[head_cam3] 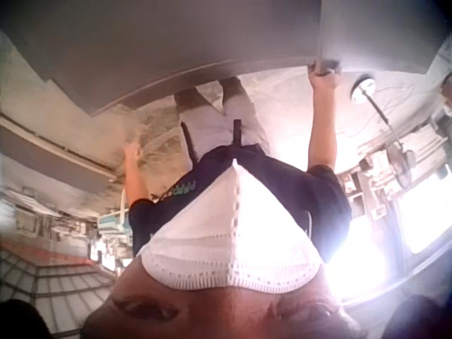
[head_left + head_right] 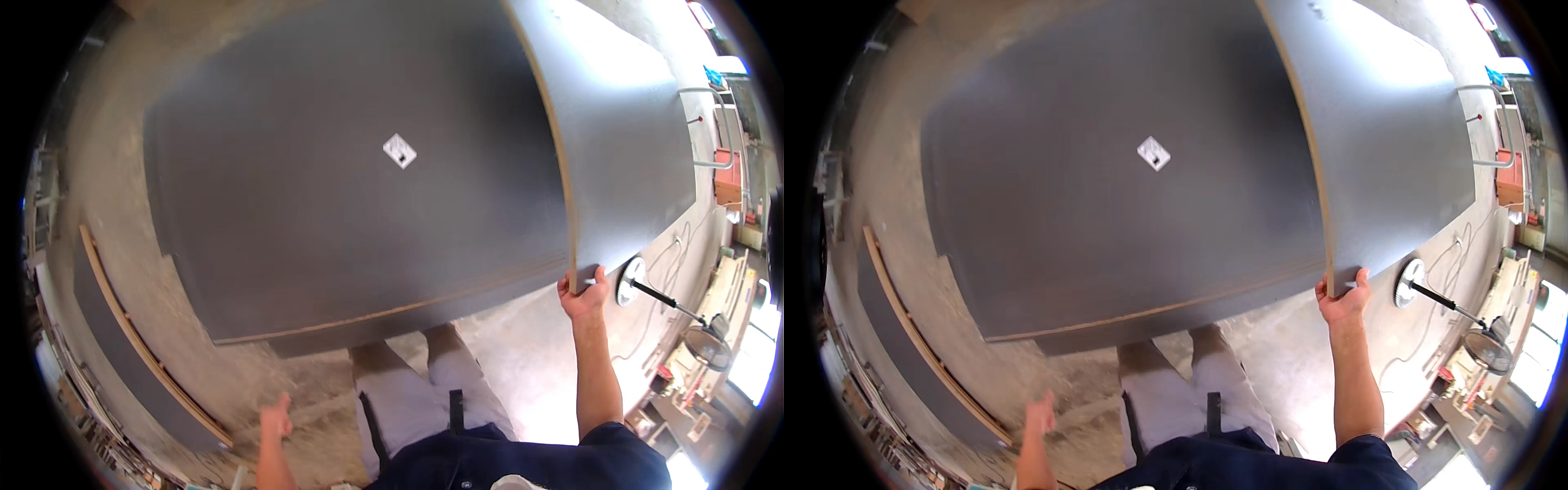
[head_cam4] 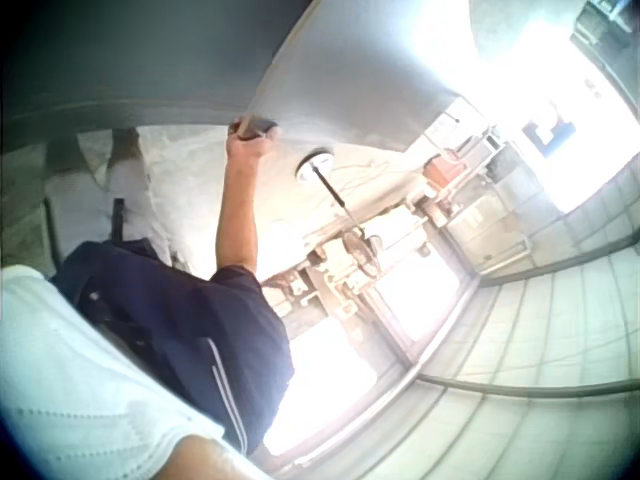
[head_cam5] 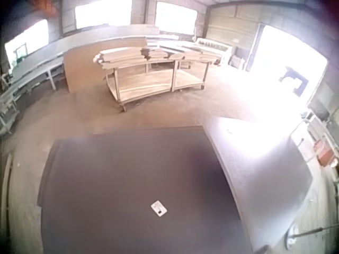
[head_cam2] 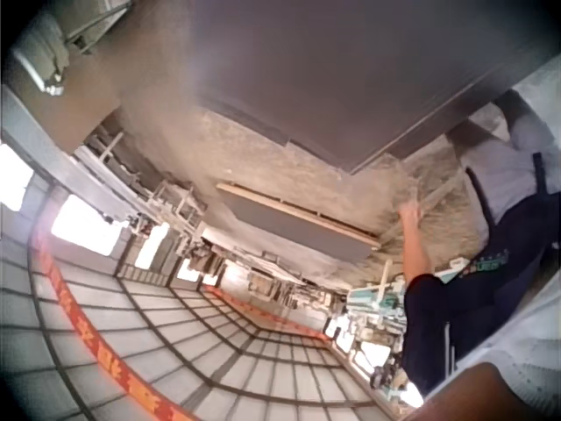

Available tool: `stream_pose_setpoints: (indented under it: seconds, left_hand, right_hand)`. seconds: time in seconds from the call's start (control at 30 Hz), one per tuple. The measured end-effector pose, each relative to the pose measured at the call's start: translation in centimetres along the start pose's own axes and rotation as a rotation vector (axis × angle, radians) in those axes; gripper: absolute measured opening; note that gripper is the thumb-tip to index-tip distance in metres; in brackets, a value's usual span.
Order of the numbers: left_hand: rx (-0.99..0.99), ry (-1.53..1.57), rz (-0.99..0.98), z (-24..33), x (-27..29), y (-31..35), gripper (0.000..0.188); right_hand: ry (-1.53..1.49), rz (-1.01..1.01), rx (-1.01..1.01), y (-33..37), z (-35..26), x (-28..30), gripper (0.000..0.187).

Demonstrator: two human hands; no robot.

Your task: The person peels white labels from large grey panels on a machine bed, carries an L-shaped panel and a rectangular panel across a workshop to stacks, and picks up thin wooden strips from the floor.

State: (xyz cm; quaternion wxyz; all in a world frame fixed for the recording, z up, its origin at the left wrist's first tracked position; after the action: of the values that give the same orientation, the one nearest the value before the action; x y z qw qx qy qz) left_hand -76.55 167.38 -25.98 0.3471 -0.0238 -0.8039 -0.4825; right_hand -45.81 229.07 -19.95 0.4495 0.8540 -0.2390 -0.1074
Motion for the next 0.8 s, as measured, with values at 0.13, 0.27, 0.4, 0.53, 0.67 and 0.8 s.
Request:
stream_pose_setpoints:
  seconds: [0.13, 0.27, 0.4, 0.53, 0.67, 0.8]
  left_hand:
    - [0.18, 0.073, -0.019, -12.9, -0.1, -0.3, 0.041]
    - [-0.09, -0.103, -0.168, -11.0, -2.7, 6.8, 0.048]
    - [-0.477, 0.203, -0.393, -3.4, -4.4, 13.8, 0.043]
    - [-0.586, -0.061, -0.363, 7.2, -5.5, 10.3, 0.046]
    - [-0.878, -0.271, -0.362, 18.9, -5.2, 10.3, 0.045]
    - [-1.148, -0.386, -0.232, 28.7, -4.6, 16.2, 0.042]
  right_hand:
    - [0.22, -0.113, 0.013, -3.7, 1.9, 1.1, 0.046]
    - [1.488, -0.239, 0.386, -10.6, 5.6, 14.2, 0.055]
    - [1.152, 0.012, -0.115, -6.1, 7.8, 23.4, 0.049]
    - [1.03, -0.04, -0.134, -1.4, 12.8, 28.7, 0.051]
    - [0.802, -0.148, -0.053, 6.0, 18.6, 27.9, 0.05]
    - [0.675, -0.194, 0.027, 13.6, 21.1, 28.4, 0.047]
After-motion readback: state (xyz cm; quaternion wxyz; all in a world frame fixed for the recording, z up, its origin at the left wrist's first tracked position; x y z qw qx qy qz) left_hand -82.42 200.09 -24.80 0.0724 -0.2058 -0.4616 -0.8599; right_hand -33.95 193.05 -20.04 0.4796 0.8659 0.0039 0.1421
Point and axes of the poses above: each hand's wrist, its own y-axis away from the middle knuckle, its own x-axis out of the back of the hand, z = x × y, the point moved 2 cm from there along -y, towards the middle knuckle, and after that the axes turned 3 degrees about z, right-handed, at the moved point
